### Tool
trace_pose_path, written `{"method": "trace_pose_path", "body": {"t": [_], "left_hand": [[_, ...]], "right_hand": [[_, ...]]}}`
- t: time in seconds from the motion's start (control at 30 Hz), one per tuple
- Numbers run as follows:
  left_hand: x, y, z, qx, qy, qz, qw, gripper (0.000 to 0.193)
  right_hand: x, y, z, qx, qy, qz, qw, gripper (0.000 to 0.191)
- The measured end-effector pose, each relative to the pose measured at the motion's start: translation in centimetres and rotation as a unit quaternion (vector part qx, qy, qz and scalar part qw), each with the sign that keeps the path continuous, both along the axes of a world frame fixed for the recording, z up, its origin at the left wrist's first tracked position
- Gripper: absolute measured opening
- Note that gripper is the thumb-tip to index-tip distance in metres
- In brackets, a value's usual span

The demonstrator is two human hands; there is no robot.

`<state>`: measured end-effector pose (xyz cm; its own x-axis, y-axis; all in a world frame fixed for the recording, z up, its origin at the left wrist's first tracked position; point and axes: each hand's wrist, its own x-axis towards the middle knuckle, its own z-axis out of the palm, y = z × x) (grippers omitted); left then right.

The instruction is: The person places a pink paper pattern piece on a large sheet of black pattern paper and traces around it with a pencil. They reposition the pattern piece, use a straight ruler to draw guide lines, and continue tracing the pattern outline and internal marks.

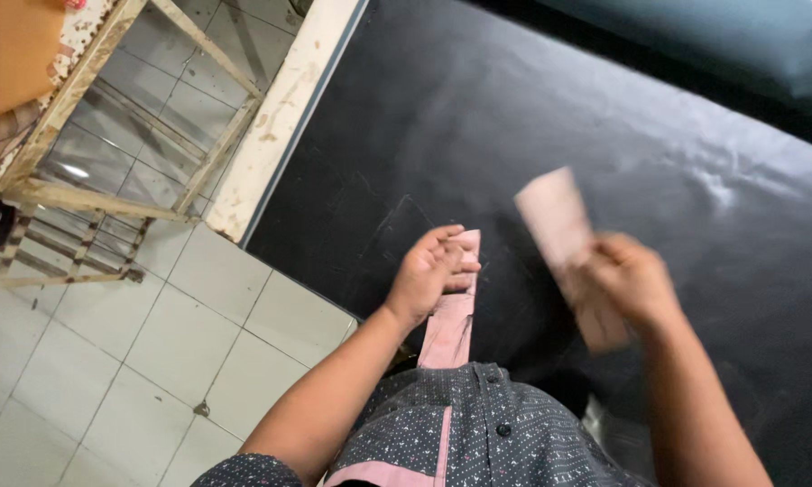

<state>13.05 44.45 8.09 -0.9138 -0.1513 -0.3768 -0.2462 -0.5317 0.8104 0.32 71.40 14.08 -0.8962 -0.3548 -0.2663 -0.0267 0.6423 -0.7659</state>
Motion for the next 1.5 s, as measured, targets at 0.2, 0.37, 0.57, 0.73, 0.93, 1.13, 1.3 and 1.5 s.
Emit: {"method": "trace_pose_path", "body": {"t": [0.2,0.37,0.57,0.73,0.93,1.13,1.3,1.5], "left_hand": [[1.8,-14.9,0.2,-0.368,0.062,0.039,0.927,0.028],[4.5,-29.3,0.0,-0.758,0.077,-0.003,0.648,0.049],[5.3,-33.7,0.0,-0.710,0.116,-0.089,0.689,0.051],[3.9,-36.0,-0.4,-0.687,0.134,-0.083,0.710,0.042],[3.3,-36.6,-1.0,-0.664,0.154,-0.010,0.731,0.044],[2.9,-37.5,-0.7,-0.672,0.159,-0.048,0.722,0.048],[2.6,-38.4,0.2,-0.650,0.191,-0.074,0.732,0.048],[1.2,-42.4,0.9,-0.615,0.225,-0.179,0.735,0.037]], "right_hand": [[3.0,-7.1,2.2,0.188,0.120,-0.086,0.971,0.059],[13.3,-21.7,-0.5,0.316,-0.067,-0.019,0.946,0.091],[15.6,-28.2,-1.7,0.242,0.052,-0.094,0.964,0.097],[12.1,-31.7,-3.3,0.218,0.076,-0.059,0.971,0.084],[6.9,-36.4,-3.4,0.112,0.206,-0.010,0.972,0.066],[8.0,-37.9,-1.5,0.199,0.096,-0.030,0.975,0.086],[13.7,-38.2,-0.7,0.297,0.018,-0.085,0.951,0.106],[15.8,-40.1,-4.7,0.243,0.050,-0.189,0.950,0.102]]}}
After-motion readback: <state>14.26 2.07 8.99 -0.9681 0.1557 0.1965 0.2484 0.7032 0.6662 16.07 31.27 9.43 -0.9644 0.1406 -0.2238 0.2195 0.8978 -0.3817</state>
